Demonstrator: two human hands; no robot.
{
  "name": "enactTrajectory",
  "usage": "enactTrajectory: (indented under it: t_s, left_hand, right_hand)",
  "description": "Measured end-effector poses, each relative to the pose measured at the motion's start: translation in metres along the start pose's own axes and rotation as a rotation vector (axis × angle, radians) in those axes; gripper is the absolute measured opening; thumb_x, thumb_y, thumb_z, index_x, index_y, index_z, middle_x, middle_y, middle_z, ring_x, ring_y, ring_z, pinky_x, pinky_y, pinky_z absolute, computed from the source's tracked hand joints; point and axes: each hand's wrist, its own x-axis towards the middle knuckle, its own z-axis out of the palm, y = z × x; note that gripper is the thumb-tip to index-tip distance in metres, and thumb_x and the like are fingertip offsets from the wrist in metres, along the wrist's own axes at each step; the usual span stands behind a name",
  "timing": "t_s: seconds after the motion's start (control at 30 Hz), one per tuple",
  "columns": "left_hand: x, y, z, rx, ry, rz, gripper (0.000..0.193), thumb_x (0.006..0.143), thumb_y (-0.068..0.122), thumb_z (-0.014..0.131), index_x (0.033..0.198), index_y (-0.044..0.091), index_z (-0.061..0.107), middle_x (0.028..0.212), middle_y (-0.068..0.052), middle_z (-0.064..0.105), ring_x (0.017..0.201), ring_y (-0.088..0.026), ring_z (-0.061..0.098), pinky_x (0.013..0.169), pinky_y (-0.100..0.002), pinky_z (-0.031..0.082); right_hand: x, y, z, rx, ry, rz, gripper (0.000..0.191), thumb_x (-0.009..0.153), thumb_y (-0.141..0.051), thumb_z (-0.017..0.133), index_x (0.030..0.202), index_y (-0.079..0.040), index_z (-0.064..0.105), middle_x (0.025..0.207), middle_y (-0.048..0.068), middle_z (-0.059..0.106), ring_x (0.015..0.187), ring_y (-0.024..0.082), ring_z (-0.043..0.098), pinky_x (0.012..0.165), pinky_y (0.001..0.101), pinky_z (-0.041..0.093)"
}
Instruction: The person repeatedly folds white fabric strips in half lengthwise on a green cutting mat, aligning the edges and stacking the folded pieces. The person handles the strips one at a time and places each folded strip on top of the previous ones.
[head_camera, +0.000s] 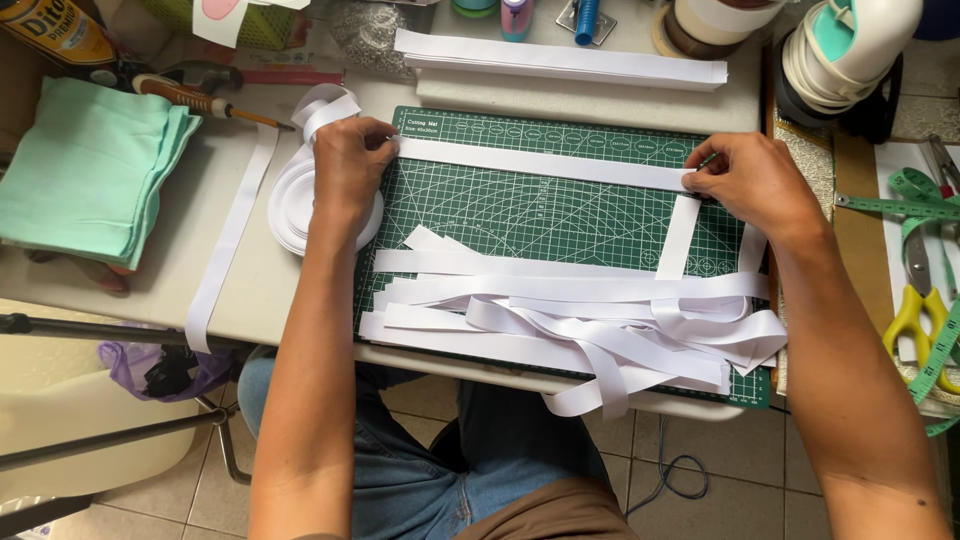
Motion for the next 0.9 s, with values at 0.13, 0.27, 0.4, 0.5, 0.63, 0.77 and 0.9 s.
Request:
enactTrajectory:
  t_s: [0.13,0.27,0.4,0.5,0.63,0.77,0.9]
  left_hand:
    - [0.001,0.005,-0.002,0.033,0.010,0.024,0.021,0.079,-0.001,0.079,0.099,0.000,0.077,0.088,-0.015,0.074,0.078,-0.025,0.072,0.073,-0.034,0.058]
    - [0.004,0.002,0.001,0.115,-0.065,0.035,0.011,0.082,-0.001,0.075,0.090,0.004,0.081,0.087,-0.016,0.074,0.077,-0.025,0.074,0.074,-0.034,0.058]
    - [0.003,-0.003,0.001,0.080,-0.070,0.081,0.011,0.083,0.000,0.073,0.090,0.004,0.080,0.087,-0.016,0.075,0.077,-0.026,0.074,0.074,-0.034,0.058]
    - [0.006,0.002,-0.003,0.163,-0.071,0.176,0.010,0.080,0.001,0.076,0.088,0.004,0.080,0.085,-0.016,0.075,0.078,-0.030,0.073,0.074,-0.039,0.057]
    - [-0.003,0.018,-0.006,0.419,-0.123,0.246,0.007,0.083,0.008,0.080,0.089,0.006,0.079,0.084,-0.017,0.074,0.081,-0.034,0.071,0.078,-0.045,0.054]
    - [-0.046,0.066,0.021,0.068,-0.199,0.292,0.016,0.080,0.010,0.079,0.096,0.008,0.078,0.096,-0.012,0.075,0.091,-0.029,0.071,0.082,-0.041,0.055]
    - [-0.097,0.126,0.055,-0.166,-0.498,0.315,0.009,0.090,0.018,0.078,0.096,0.012,0.078,0.090,-0.005,0.076,0.090,-0.025,0.068,0.086,-0.039,0.053]
  right_hand:
    - [0.000,-0.001,0.001,-0.069,0.045,-0.120,0.025,0.087,-0.014,0.081,0.110,-0.005,0.077,0.085,0.010,0.076,0.076,0.020,0.070,0.073,0.0360,0.056]
    - [0.001,0.003,0.003,-0.059,0.039,-0.150,0.020,0.090,-0.014,0.078,0.109,-0.006,0.079,0.089,0.010,0.077,0.079,0.019,0.072,0.074,0.0364,0.058]
    - [0.001,0.007,0.003,-0.099,0.005,-0.137,0.020,0.091,-0.015,0.078,0.109,-0.008,0.079,0.092,0.012,0.078,0.079,0.021,0.073,0.078,0.0378,0.058]
    - [-0.001,0.008,0.003,-0.071,0.022,-0.176,0.019,0.093,-0.015,0.076,0.110,-0.007,0.079,0.092,0.013,0.078,0.080,0.021,0.074,0.078,0.0385,0.058]
    - [-0.005,0.012,0.003,-0.063,0.031,-0.240,0.020,0.094,-0.017,0.075,0.111,-0.007,0.079,0.093,0.013,0.078,0.080,0.022,0.074,0.079,0.0378,0.058]
    - [0.000,0.020,0.001,-0.064,0.151,-0.325,0.020,0.099,-0.020,0.074,0.112,-0.006,0.079,0.093,0.016,0.077,0.079,0.026,0.074,0.078,0.0389,0.057]
    - [0.006,0.028,0.001,0.032,0.290,-0.501,0.022,0.103,-0.022,0.074,0.114,-0.003,0.077,0.099,0.017,0.076,0.084,0.026,0.074,0.078,0.0376,0.057]
